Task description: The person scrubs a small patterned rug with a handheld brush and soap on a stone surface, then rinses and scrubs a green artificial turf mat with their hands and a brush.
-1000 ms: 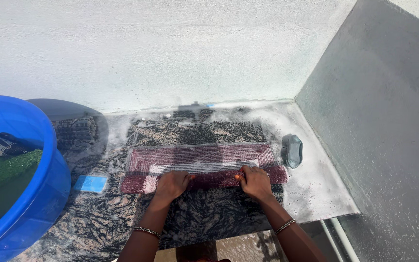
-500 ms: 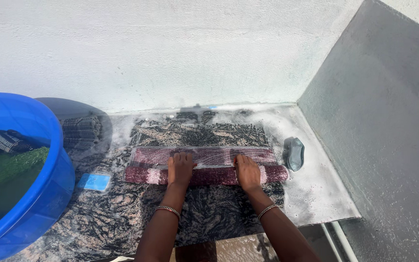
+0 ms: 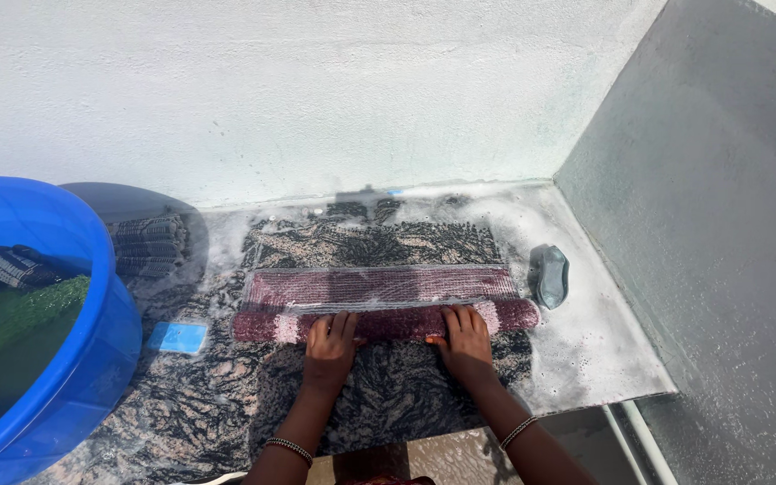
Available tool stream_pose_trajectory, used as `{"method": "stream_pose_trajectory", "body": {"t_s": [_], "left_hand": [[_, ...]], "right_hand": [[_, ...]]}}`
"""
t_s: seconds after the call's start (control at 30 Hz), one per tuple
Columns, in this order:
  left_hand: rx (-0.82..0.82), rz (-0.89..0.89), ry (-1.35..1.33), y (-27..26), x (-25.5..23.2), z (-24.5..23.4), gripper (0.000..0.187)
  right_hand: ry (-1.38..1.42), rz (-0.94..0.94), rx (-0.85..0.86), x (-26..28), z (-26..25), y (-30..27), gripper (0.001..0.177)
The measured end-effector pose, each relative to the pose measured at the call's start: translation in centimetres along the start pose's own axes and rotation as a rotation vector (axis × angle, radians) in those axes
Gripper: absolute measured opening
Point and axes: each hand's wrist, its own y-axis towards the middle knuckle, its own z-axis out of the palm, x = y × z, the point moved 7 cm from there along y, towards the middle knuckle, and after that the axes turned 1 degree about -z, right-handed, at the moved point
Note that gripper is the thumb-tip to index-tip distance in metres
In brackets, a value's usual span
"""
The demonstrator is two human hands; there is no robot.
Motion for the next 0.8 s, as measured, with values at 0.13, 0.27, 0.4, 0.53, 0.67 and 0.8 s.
{"method": "stream_pose_trajectory", "body": {"t_s": [0.13,0.27,0.4,0.53,0.67,0.8], "left_hand": [[-0.095,0.038,0.013,1.6,0.0,0.7,0.043],[0.057,-0.021,0.042,3.4,1.4,4.1,0.03],[0.297,-0.215,0.125,5.7,4.0,8.8,0.023],[0.426,-0.344,0.068,7.4,5.8,11.0,0.025],[0.433,-0.428,-0.003,9.7,6.3,10.7,0.031],[0.648,-0.43,0.095,12.0,6.8,11.5,0.046]], "right_hand": [[-0.07,-0.019,0.023,-0.1,0.4,1.6,0.048],[-0.101,-0.014,0.119,-0.8,0.8,4.2,0.035],[-0.129,0.058,0.284,-1.6,0.8,8.4,0.049],[-0.241,0.131,0.444,-2.3,2.5,11.8,0.058],[-0.279,0.097,0.367,-3.1,4.2,14.8,0.052],[-0.278,0.129,0.48,-4.3,5.9,16.8,0.048]]}}
